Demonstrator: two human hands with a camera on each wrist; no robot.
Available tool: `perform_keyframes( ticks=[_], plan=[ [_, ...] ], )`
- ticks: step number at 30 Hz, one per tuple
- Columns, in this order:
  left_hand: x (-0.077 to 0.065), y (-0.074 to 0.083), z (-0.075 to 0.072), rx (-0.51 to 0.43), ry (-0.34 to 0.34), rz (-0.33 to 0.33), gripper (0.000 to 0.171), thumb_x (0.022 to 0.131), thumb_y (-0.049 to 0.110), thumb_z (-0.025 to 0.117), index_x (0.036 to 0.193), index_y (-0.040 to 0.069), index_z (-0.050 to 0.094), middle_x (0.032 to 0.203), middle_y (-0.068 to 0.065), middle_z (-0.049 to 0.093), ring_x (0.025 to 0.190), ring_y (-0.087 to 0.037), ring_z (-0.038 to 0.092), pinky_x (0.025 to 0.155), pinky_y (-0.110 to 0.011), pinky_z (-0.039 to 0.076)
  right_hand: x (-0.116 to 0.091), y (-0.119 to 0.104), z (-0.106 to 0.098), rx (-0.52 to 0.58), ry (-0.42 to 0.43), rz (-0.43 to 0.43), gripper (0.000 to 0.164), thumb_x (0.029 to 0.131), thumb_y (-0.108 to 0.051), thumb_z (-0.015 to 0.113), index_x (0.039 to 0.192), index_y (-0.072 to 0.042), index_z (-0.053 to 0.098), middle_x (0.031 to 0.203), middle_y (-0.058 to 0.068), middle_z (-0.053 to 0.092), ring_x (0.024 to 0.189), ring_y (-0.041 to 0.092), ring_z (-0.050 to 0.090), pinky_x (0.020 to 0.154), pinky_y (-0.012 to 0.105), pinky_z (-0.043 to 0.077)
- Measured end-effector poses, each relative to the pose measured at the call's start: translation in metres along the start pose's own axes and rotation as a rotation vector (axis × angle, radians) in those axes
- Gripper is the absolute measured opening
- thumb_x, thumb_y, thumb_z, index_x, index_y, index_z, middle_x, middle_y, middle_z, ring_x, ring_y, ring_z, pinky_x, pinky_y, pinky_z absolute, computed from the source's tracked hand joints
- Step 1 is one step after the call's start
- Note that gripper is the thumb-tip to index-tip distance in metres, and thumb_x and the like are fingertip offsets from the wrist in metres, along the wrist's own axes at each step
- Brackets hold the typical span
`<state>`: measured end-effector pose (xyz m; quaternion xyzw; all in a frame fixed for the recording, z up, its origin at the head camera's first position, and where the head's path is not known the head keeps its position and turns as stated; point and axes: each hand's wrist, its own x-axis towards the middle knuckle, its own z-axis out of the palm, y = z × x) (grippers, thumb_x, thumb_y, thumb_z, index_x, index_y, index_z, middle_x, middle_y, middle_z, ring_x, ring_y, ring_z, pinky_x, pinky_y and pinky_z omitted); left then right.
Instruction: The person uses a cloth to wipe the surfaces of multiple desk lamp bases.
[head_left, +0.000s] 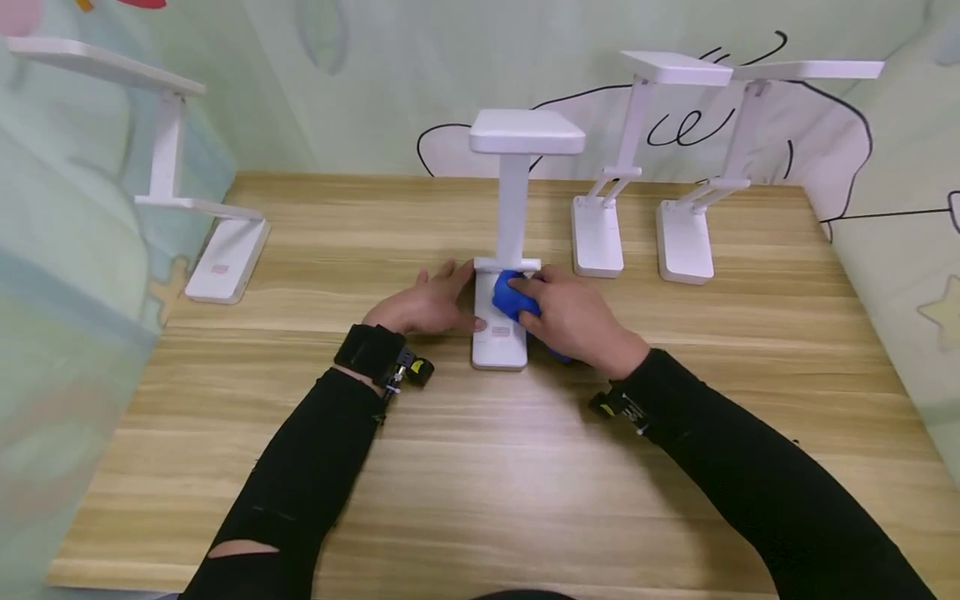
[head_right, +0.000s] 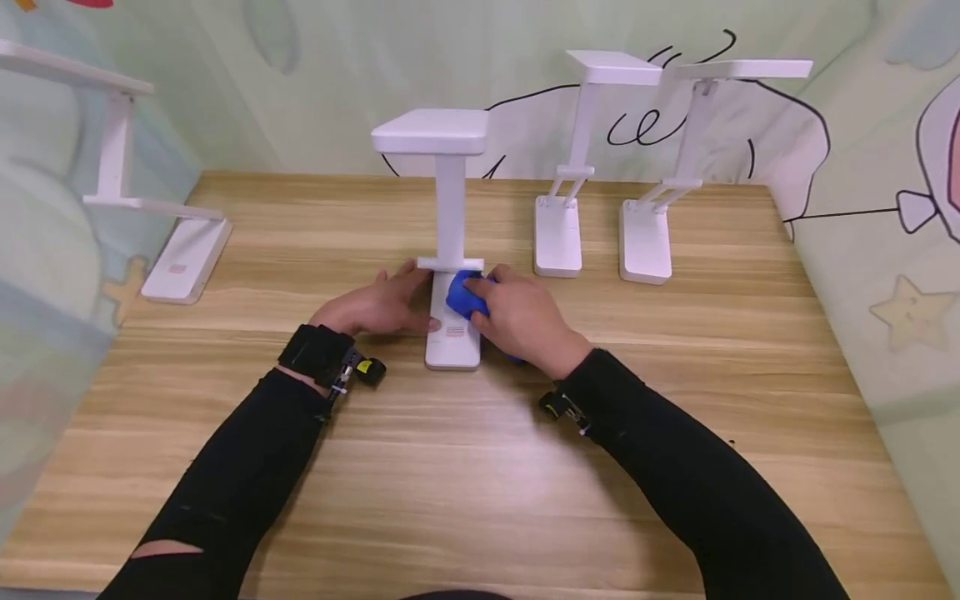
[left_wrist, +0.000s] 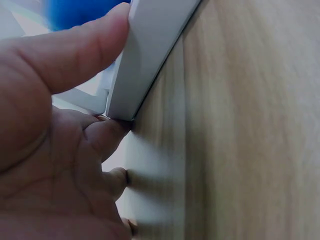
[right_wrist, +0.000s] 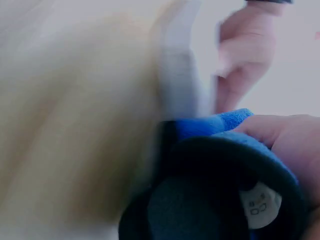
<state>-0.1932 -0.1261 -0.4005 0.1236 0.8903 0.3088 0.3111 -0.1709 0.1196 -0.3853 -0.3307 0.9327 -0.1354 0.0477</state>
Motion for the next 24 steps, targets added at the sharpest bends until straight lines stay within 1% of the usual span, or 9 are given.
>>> perform_keyframes(
  ticks=[4, 7, 9, 11, 14, 17, 19, 22, 24],
  plan=[
    [-0.001, -0.001, -0.001, -0.001, 0.004, -0.004, 0.108, 0.097, 0.042, 0.075, 0.171, 0.014, 0.002, 0.178, -0.015, 0.001, 0.164, -0.023, -0.014, 0.129, -0.046, -0.019, -0.011, -0.004, 0.009, 0.038, -0.045, -0.152, 0.046, 0.094, -0.021, 0.076, 0.138, -0.01, 0.071, 0.124, 0.021, 0.065, 0.105, 0.03, 0.067, 0.09, 0.045, 0.059],
    [0.0, 0.0, -0.001, 0.01, 0.008, -0.002, 0.108, 0.097, 0.042, 0.075, 0.171, 0.013, 0.002, 0.178, -0.016, 0.004, 0.164, -0.025, -0.012, 0.129, -0.048, -0.018, -0.028, -0.006, 0.003, 0.114, -0.149, -0.26, 0.044, 0.092, -0.02, 0.078, 0.135, -0.015, 0.074, 0.125, 0.015, 0.063, 0.104, 0.025, 0.066, 0.089, 0.042, 0.058],
    [0.0, 0.001, -0.001, 0.017, 0.009, 0.001, 0.108, 0.097, 0.042, 0.075, 0.171, 0.012, 0.002, 0.177, -0.017, 0.007, 0.164, -0.026, -0.011, 0.129, -0.049, -0.018, -0.033, -0.005, -0.003, 0.15, -0.217, -0.294, 0.042, 0.092, -0.019, 0.077, 0.134, -0.018, 0.075, 0.127, 0.012, 0.063, 0.105, 0.023, 0.066, 0.089, 0.04, 0.057],
    [0.0, 0.001, 0.0, 0.018, 0.006, 0.001, 0.108, 0.097, 0.042, 0.075, 0.171, 0.012, 0.002, 0.177, -0.017, 0.008, 0.164, -0.026, -0.011, 0.129, -0.049, -0.017, -0.032, -0.003, -0.01, 0.157, -0.224, -0.283, 0.042, 0.092, -0.019, 0.077, 0.133, -0.018, 0.075, 0.128, 0.012, 0.063, 0.106, 0.023, 0.065, 0.09, 0.04, 0.057],
    [0.001, 0.0, -0.001, 0.012, 0.002, 0.0, 0.107, 0.098, 0.043, 0.074, 0.171, 0.013, 0.002, 0.178, -0.016, 0.005, 0.164, -0.024, -0.013, 0.129, -0.048, -0.018, -0.018, 0.005, -0.015, 0.106, -0.117, -0.194, 0.044, 0.094, -0.019, 0.074, 0.138, -0.013, 0.072, 0.129, 0.017, 0.062, 0.104, 0.028, 0.066, 0.088, 0.044, 0.058],
    [0.003, -0.001, 0.0, -0.005, 0.004, 0.001, 0.107, 0.097, 0.042, 0.075, 0.171, 0.014, 0.002, 0.178, -0.014, 0.004, 0.164, -0.022, -0.014, 0.128, -0.047, -0.019, -0.003, 0.012, -0.004, 0.004, 0.028, -0.111, 0.049, 0.096, -0.021, 0.074, 0.142, -0.008, 0.067, 0.127, 0.025, 0.062, 0.103, 0.034, 0.067, 0.087, 0.048, 0.06],
    [0.002, -0.002, 0.001, -0.018, 0.004, -0.004, 0.108, 0.097, 0.042, 0.075, 0.171, 0.015, 0.002, 0.178, -0.013, 0.002, 0.164, -0.022, -0.015, 0.128, -0.047, -0.02, -0.001, 0.012, 0.005, -0.007, 0.06, -0.097, 0.049, 0.096, -0.021, 0.074, 0.142, -0.005, 0.067, 0.126, 0.027, 0.062, 0.104, 0.036, 0.067, 0.088, 0.049, 0.06],
    [0.001, -0.001, 0.002, -0.02, 0.009, -0.01, 0.108, 0.096, 0.041, 0.076, 0.171, 0.016, 0.002, 0.178, -0.013, 0.001, 0.164, -0.023, -0.014, 0.128, -0.047, -0.02, -0.01, 0.005, 0.011, 0.092, -0.001, -0.144, 0.047, 0.092, -0.017, 0.075, 0.138, -0.007, 0.071, 0.123, 0.021, 0.063, 0.102, 0.03, 0.065, 0.086, 0.044, 0.059],
    [0.0, 0.0, 0.002, -0.008, 0.01, -0.02, 0.108, 0.097, 0.042, 0.075, 0.171, 0.016, 0.002, 0.178, -0.015, -0.001, 0.164, -0.025, -0.014, 0.128, -0.049, -0.019, -0.019, 0.001, 0.006, 0.205, -0.115, -0.187, 0.044, 0.091, -0.015, 0.075, 0.135, -0.011, 0.074, 0.124, 0.016, 0.062, 0.104, 0.026, 0.064, 0.088, 0.04, 0.057]
  ],
)
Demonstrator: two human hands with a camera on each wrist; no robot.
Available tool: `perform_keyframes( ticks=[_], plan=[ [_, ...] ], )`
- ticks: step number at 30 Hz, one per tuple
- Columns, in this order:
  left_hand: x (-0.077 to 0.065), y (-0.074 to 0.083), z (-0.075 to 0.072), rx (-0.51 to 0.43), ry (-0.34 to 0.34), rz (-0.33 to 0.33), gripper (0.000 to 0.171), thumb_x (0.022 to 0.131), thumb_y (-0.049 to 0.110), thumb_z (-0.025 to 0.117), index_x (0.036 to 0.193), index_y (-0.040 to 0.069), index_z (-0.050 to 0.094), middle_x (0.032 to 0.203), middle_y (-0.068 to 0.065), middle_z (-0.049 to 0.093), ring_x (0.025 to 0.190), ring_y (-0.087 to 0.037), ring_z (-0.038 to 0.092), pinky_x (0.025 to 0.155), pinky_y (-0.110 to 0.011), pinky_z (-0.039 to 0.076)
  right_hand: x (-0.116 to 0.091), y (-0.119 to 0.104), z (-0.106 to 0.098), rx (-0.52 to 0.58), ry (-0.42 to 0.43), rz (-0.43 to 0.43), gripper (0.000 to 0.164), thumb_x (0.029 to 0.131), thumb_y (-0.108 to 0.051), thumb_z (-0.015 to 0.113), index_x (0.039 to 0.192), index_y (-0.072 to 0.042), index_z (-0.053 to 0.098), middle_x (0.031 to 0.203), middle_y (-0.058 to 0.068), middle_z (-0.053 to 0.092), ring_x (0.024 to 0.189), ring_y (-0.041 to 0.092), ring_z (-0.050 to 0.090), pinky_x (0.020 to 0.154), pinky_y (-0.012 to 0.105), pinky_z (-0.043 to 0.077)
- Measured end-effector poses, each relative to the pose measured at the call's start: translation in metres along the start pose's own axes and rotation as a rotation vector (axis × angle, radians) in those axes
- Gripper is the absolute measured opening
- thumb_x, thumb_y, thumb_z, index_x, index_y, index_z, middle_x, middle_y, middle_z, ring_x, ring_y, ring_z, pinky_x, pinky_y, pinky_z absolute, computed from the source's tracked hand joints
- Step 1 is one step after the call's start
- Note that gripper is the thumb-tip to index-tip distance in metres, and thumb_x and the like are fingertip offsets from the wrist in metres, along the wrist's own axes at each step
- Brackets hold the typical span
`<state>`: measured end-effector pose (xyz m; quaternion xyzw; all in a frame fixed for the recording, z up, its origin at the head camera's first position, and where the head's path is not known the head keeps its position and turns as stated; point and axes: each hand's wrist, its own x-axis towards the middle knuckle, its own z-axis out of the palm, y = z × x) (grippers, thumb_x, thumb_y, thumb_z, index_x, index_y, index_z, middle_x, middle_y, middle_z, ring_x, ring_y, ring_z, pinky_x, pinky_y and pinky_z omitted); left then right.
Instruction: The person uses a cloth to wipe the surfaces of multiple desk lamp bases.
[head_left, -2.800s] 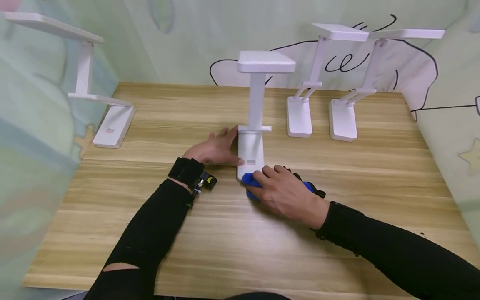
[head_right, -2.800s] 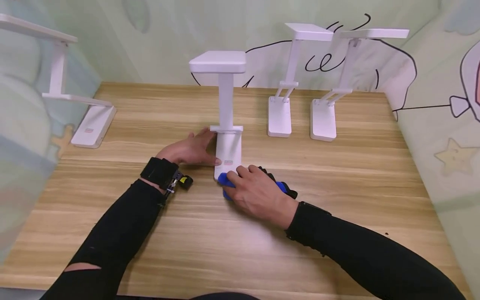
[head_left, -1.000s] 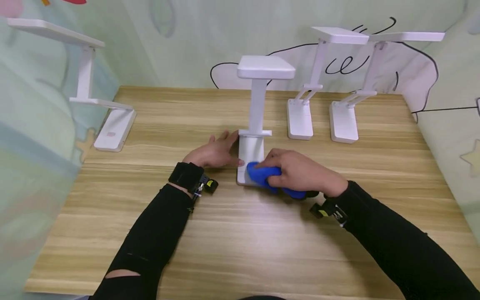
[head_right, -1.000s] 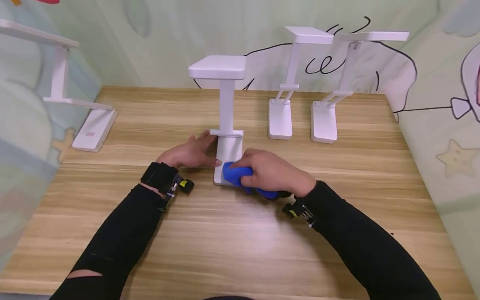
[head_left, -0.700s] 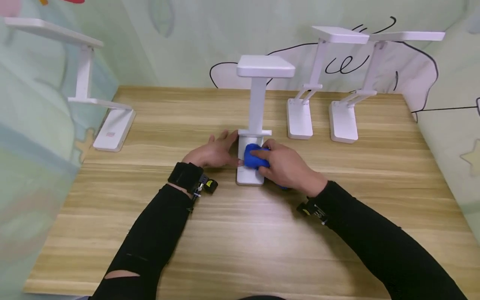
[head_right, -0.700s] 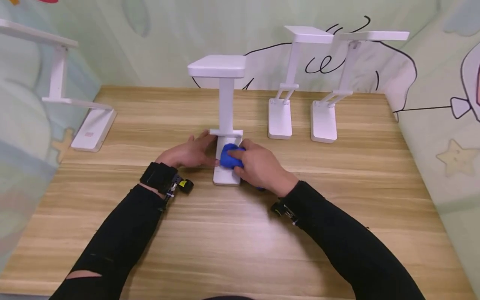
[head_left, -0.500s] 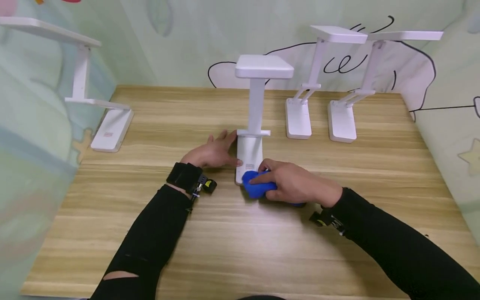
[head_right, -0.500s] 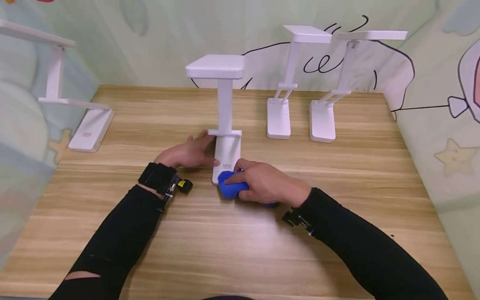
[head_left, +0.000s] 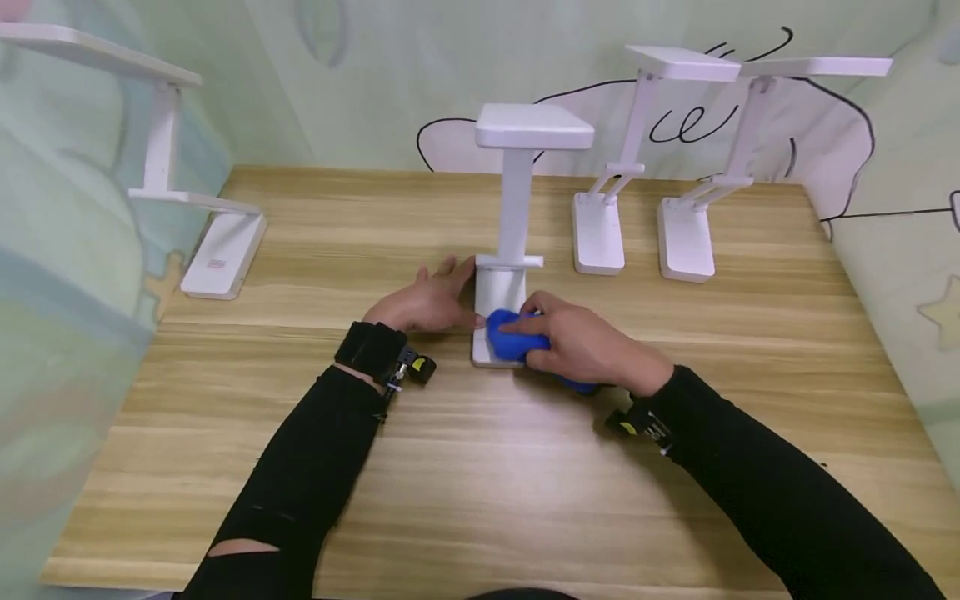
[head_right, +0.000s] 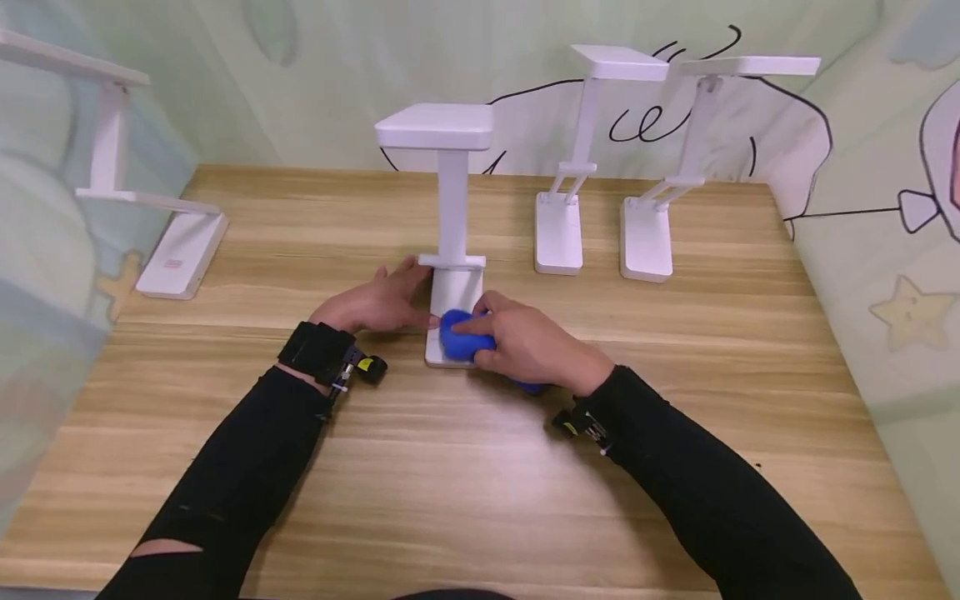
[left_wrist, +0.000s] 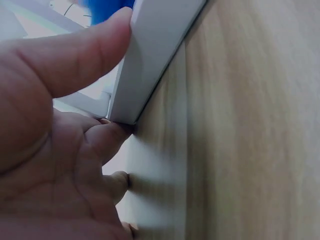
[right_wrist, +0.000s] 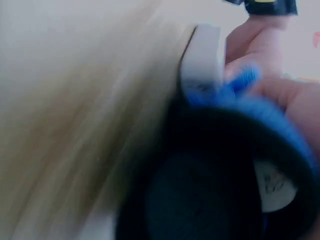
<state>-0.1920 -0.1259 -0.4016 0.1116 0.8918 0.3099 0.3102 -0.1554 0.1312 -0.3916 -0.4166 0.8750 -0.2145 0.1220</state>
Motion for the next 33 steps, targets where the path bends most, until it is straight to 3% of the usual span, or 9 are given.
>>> perform_keyframes(
  ticks=[3, 5, 10, 12, 20, 23, 26, 31, 33],
  plan=[
    [-0.001, 0.001, 0.0, 0.015, 0.003, -0.001, 0.108, 0.097, 0.04, 0.075, 0.171, 0.014, 0.002, 0.177, -0.017, 0.003, 0.164, -0.027, -0.012, 0.128, -0.05, -0.018, -0.008, -0.004, -0.008, 0.105, -0.129, -0.034, 0.042, 0.089, -0.013, 0.074, 0.131, -0.017, 0.077, 0.124, 0.009, 0.062, 0.105, 0.021, 0.062, 0.087, 0.036, 0.054],
    [-0.001, 0.0, 0.0, 0.019, -0.001, 0.007, 0.107, 0.097, 0.04, 0.075, 0.171, 0.013, 0.002, 0.177, -0.017, 0.006, 0.164, -0.027, -0.012, 0.128, -0.05, -0.019, -0.007, -0.003, -0.013, 0.117, -0.129, -0.024, 0.041, 0.09, -0.014, 0.074, 0.131, -0.017, 0.077, 0.125, 0.008, 0.063, 0.105, 0.022, 0.063, 0.088, 0.037, 0.055],
    [0.003, 0.001, 0.001, -0.005, 0.001, 0.027, 0.107, 0.097, 0.04, 0.075, 0.171, 0.014, 0.002, 0.177, -0.015, 0.01, 0.164, -0.024, -0.013, 0.128, -0.047, -0.021, 0.009, 0.009, -0.013, -0.049, 0.093, 0.118, 0.049, 0.096, -0.018, 0.07, 0.144, -0.01, 0.066, 0.131, 0.022, 0.06, 0.107, 0.033, 0.064, 0.089, 0.048, 0.058],
    [0.004, 0.001, 0.001, -0.022, 0.002, 0.028, 0.107, 0.097, 0.039, 0.076, 0.171, 0.015, 0.003, 0.177, -0.014, 0.01, 0.164, -0.023, -0.013, 0.127, -0.046, -0.022, 0.012, 0.012, -0.008, -0.13, 0.134, 0.147, 0.05, 0.098, -0.019, 0.07, 0.147, -0.007, 0.063, 0.132, 0.027, 0.059, 0.11, 0.036, 0.064, 0.092, 0.05, 0.058],
    [0.003, 0.002, 0.001, 0.003, 0.011, 0.012, 0.108, 0.097, 0.042, 0.075, 0.171, 0.016, 0.002, 0.178, -0.015, 0.003, 0.164, -0.024, -0.012, 0.128, -0.047, -0.02, -0.007, -0.007, 0.004, -0.177, 0.04, -0.054, 0.045, 0.093, -0.019, 0.079, 0.136, -0.009, 0.072, 0.122, 0.02, 0.063, 0.104, 0.029, 0.065, 0.09, 0.043, 0.059],
    [0.002, 0.001, 0.001, 0.006, 0.026, 0.01, 0.108, 0.096, 0.043, 0.076, 0.172, 0.017, 0.003, 0.177, -0.017, 0.003, 0.164, -0.031, -0.01, 0.13, -0.052, -0.015, -0.017, -0.015, 0.002, -0.136, -0.02, -0.068, 0.045, 0.092, -0.018, 0.078, 0.137, -0.012, 0.072, 0.124, 0.016, 0.064, 0.099, 0.024, 0.065, 0.085, 0.04, 0.058],
    [-0.003, -0.004, 0.004, -0.03, 0.105, 0.042, 0.103, 0.097, 0.044, 0.075, 0.172, 0.016, 0.009, 0.177, -0.017, 0.01, 0.164, -0.036, 0.001, 0.132, -0.053, -0.003, -0.022, -0.022, 0.0, -0.043, -0.022, 0.006, 0.048, 0.095, -0.018, 0.074, 0.143, -0.013, 0.068, 0.129, 0.013, 0.063, 0.103, 0.022, 0.066, 0.088, 0.041, 0.058],
    [-0.032, 0.0, 0.018, -0.215, 0.354, 0.125, 0.065, 0.104, 0.039, 0.066, 0.158, 0.008, 0.045, 0.157, -0.015, 0.052, 0.147, -0.034, 0.048, 0.121, -0.051, 0.039, -0.022, -0.032, 0.001, 0.263, 0.15, 0.252, 0.048, 0.101, -0.019, 0.069, 0.145, -0.006, 0.054, 0.138, 0.019, 0.062, 0.12, 0.034, 0.065, 0.098, 0.054, 0.056],
    [-0.049, 0.013, 0.028, -0.297, 0.381, 0.165, 0.054, 0.106, 0.037, 0.064, 0.15, 0.008, 0.052, 0.146, -0.014, 0.06, 0.136, -0.033, 0.057, 0.112, -0.051, 0.048, -0.019, -0.035, 0.002, 0.391, 0.241, 0.342, 0.046, 0.102, -0.02, 0.069, 0.14, -0.004, 0.048, 0.138, 0.024, 0.06, 0.12, 0.039, 0.064, 0.098, 0.058, 0.055]
  ],
)
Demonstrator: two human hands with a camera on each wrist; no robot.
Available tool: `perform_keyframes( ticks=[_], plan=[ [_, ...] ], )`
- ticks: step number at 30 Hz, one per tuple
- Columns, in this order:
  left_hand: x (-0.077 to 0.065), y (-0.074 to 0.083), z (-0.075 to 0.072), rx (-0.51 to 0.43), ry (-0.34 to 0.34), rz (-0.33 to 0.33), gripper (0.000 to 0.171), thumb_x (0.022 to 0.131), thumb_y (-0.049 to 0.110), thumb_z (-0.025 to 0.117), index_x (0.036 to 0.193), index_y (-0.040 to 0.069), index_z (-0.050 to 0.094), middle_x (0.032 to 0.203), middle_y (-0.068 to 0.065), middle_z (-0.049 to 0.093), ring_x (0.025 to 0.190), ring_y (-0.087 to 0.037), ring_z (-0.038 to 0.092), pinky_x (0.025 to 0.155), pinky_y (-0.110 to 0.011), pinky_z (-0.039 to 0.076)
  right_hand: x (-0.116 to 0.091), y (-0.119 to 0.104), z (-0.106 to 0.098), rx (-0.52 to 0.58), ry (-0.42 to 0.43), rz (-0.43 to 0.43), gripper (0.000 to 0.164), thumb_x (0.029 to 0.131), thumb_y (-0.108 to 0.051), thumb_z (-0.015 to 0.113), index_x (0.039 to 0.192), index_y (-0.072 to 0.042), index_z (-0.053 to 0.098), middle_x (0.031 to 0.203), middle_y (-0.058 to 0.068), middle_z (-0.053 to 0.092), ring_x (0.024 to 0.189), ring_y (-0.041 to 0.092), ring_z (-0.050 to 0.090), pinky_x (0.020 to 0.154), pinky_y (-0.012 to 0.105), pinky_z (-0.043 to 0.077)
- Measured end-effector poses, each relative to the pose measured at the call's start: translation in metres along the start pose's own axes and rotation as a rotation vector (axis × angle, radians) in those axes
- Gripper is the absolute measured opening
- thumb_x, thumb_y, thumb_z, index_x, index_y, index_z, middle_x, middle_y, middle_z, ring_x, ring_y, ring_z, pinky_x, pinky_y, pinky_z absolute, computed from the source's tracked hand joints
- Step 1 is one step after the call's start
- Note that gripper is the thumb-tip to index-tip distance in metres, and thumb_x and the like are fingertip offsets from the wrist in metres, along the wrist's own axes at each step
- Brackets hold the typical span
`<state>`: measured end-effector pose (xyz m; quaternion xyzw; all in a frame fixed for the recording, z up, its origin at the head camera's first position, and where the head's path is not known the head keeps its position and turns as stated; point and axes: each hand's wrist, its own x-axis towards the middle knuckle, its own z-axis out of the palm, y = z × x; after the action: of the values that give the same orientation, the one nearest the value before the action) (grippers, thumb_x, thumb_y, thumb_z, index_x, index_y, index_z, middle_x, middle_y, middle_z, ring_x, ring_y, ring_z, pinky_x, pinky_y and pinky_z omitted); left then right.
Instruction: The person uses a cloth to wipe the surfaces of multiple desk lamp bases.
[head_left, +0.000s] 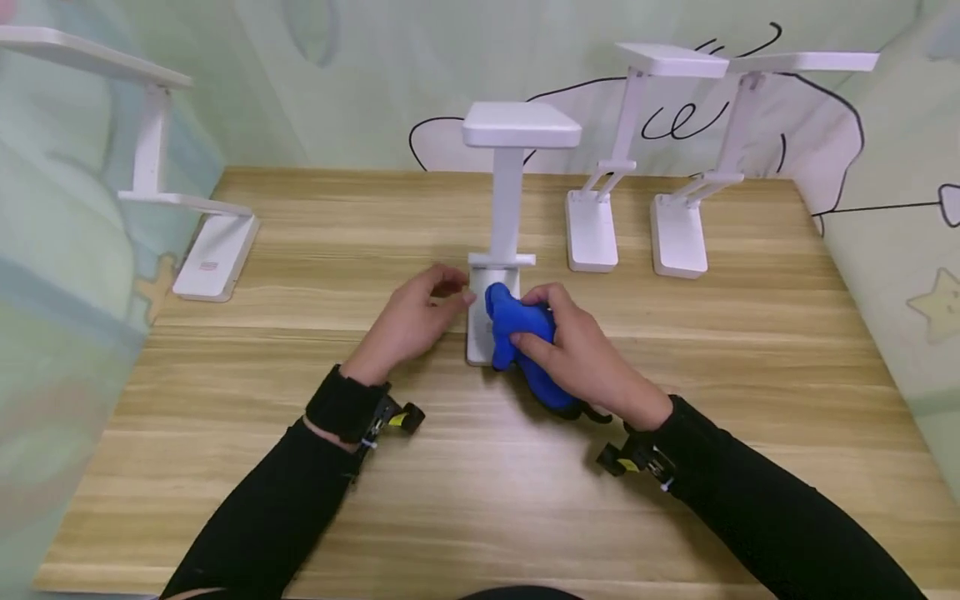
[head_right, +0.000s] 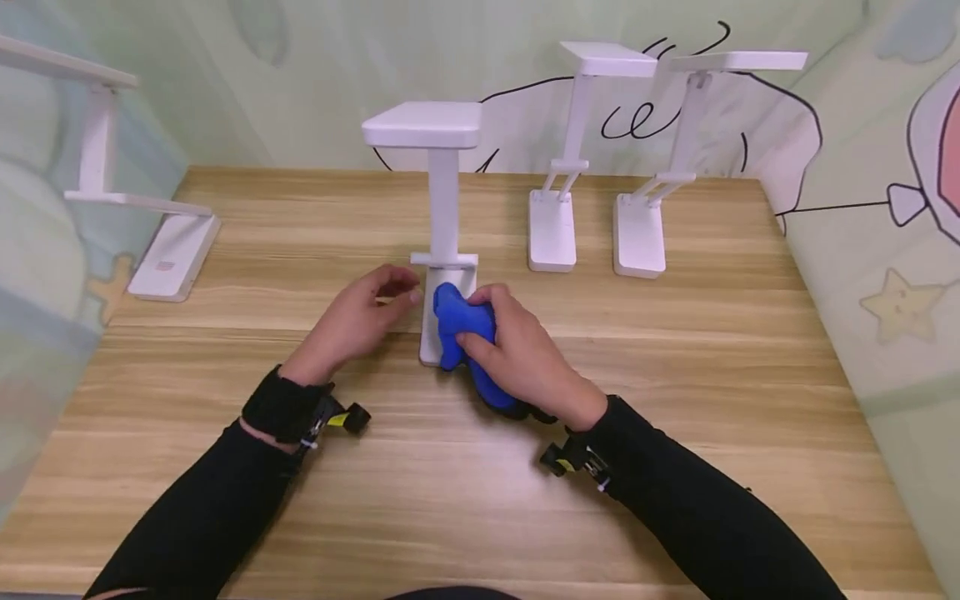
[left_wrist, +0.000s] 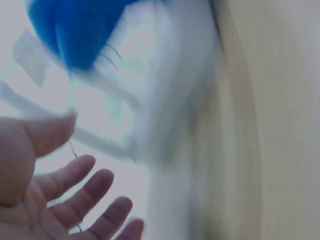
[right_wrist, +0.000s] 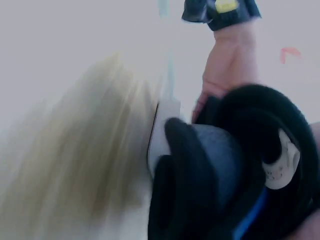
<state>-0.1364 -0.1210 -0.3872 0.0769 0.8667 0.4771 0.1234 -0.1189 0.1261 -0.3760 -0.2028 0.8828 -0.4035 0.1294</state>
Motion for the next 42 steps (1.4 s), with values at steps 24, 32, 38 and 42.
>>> perform_keyframes(
  ticks=[24, 32, 38, 42],
  plan=[
    [-0.042, 0.02, 0.007, 0.362, 0.268, 0.146, 0.053, 0.092, 0.002, 0.071, 0.14, -0.002, 0.049, 0.135, -0.026, 0.062, 0.116, -0.039, 0.067, 0.097, -0.052, 0.058, 0.009, 0.017, 0.0, -0.137, 0.053, -0.109, 0.035, 0.109, -0.021, 0.059, 0.138, -0.004, 0.068, 0.111, 0.011, 0.072, 0.093, 0.022, 0.066, 0.079, 0.038, 0.055],
    [-0.01, 0.018, 0.02, 0.8, 0.224, 0.39, 0.028, 0.099, 0.015, 0.071, 0.126, 0.009, 0.076, 0.132, -0.009, 0.074, 0.105, -0.034, 0.072, 0.083, -0.044, 0.064, 0.025, 0.034, 0.004, -0.627, -0.024, -0.345, 0.038, 0.101, -0.002, 0.062, 0.139, -0.005, 0.068, 0.097, 0.012, 0.067, 0.082, 0.023, 0.063, 0.069, 0.037, 0.056],
    [0.008, 0.021, 0.029, 0.938, 0.155, 0.315, 0.016, 0.102, 0.025, 0.072, 0.108, 0.013, 0.079, 0.107, -0.006, 0.079, 0.084, -0.027, 0.072, 0.065, -0.041, 0.064, 0.022, 0.033, 0.003, -0.714, -0.048, -0.335, 0.046, 0.1, -0.004, 0.064, 0.145, -0.009, 0.064, 0.098, 0.01, 0.069, 0.086, 0.025, 0.065, 0.066, 0.039, 0.057],
    [0.008, 0.025, 0.02, 0.932, 0.083, 0.181, 0.014, 0.103, 0.019, 0.067, 0.099, 0.012, 0.079, 0.092, -0.006, 0.077, 0.082, -0.027, 0.074, 0.063, -0.043, 0.064, 0.021, 0.033, 0.002, -0.721, -0.061, -0.297, 0.054, 0.099, -0.003, 0.063, 0.152, -0.016, 0.06, 0.102, 0.01, 0.069, 0.088, 0.025, 0.065, 0.064, 0.038, 0.057]
  ],
)
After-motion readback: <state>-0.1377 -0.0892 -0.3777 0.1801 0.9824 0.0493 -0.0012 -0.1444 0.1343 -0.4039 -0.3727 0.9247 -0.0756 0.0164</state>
